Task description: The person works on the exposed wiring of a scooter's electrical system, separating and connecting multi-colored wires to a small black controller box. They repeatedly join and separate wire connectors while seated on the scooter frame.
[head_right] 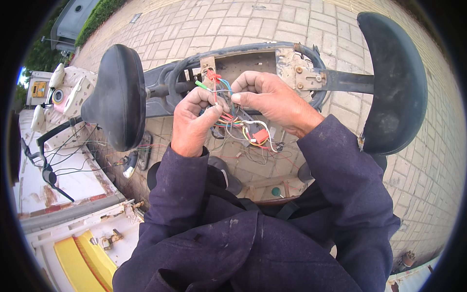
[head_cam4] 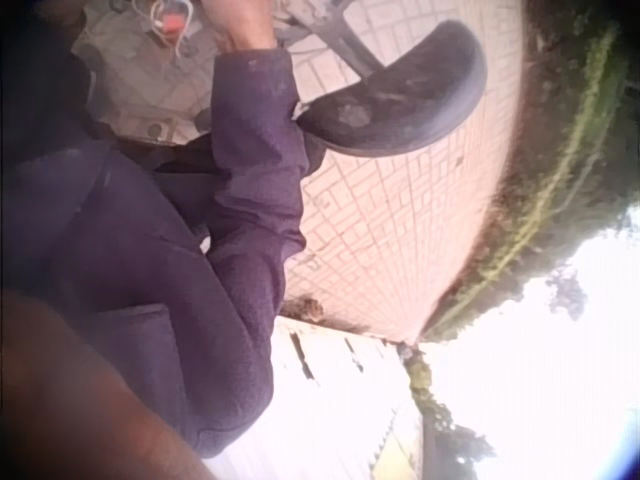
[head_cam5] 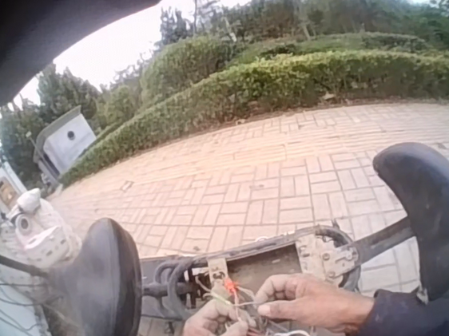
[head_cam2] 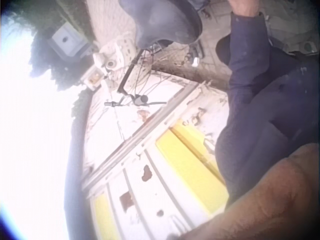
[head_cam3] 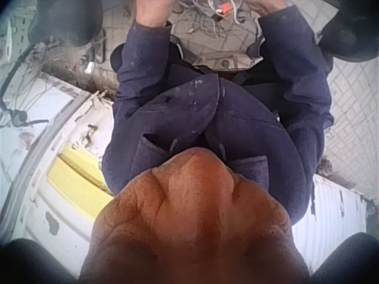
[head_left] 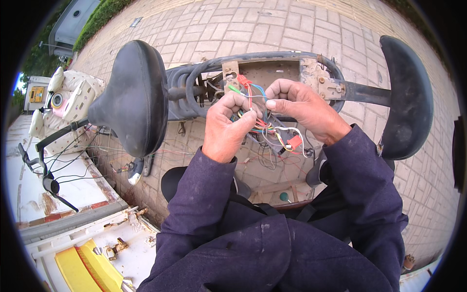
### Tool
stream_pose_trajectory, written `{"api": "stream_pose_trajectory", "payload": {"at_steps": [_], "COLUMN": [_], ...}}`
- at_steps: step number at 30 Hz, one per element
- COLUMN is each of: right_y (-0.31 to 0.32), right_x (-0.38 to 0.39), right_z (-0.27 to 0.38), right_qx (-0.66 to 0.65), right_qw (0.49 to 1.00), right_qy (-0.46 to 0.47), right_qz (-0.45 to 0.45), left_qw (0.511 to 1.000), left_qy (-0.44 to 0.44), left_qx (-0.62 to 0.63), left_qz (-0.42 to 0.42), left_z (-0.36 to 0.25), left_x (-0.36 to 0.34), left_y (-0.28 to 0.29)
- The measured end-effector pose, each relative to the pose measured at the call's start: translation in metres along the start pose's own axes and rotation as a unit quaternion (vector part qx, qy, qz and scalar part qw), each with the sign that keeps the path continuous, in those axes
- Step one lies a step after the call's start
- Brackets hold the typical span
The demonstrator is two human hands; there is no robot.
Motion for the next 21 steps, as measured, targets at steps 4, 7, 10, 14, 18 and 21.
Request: {"api": "stream_pose_trajectory", "payload": {"at_steps": [4,7,10,14,18,21], "right_y": [-0.0033,-0.0042,-0.0021,-0.0005,-0.002,-0.0045], "right_x": [0.0025,-0.0001,0.0003,0.0021,0.0022,0.0023], "right_z": [0.0033,0.0037,0.0025,0.0023,0.0035,0.005], "right_qx": [0.055,0.078,0.074,0.021,0.014,0.013], "right_qw": [0.998,0.996,0.996,0.999,1.0,0.999], "right_qy": [0.0,0.029,0.047,0.038,0.022,0.036], "right_qz": [0.034,0.033,0.003,-0.009,-0.012,-0.014], "left_qw": [1.0,0.999,0.999,1.0,1.0,1.0], "left_qy": [-0.011,-0.024,-0.018,-0.012,-0.011,-0.016], "left_qx": [-0.02,-0.046,-0.026,-0.002,-0.012,-0.018], "left_qz": [-0.002,-0.01,-0.014,-0.016,-0.006,0.003], "left_z": [0.0004,-0.0003,0.0002,-0.0011,-0.0003,0.0009], "left_x": [-0.0005,-0.002,-0.0018,-0.0019,-0.0014,-0.001], "left_y": [0.0002,-0.0002,-0.0021,-0.0009,-0.0005,-0.002]}}
Point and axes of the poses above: each hand's wrist, its own x-axis away from the middle knuckle, its own y-axis out of the back of the hand, z = x × y, the point moved 4 cm from there along -x, towards the middle knuckle, and after that the axes turned 2 degrees about -x, right-handed, at the moved point
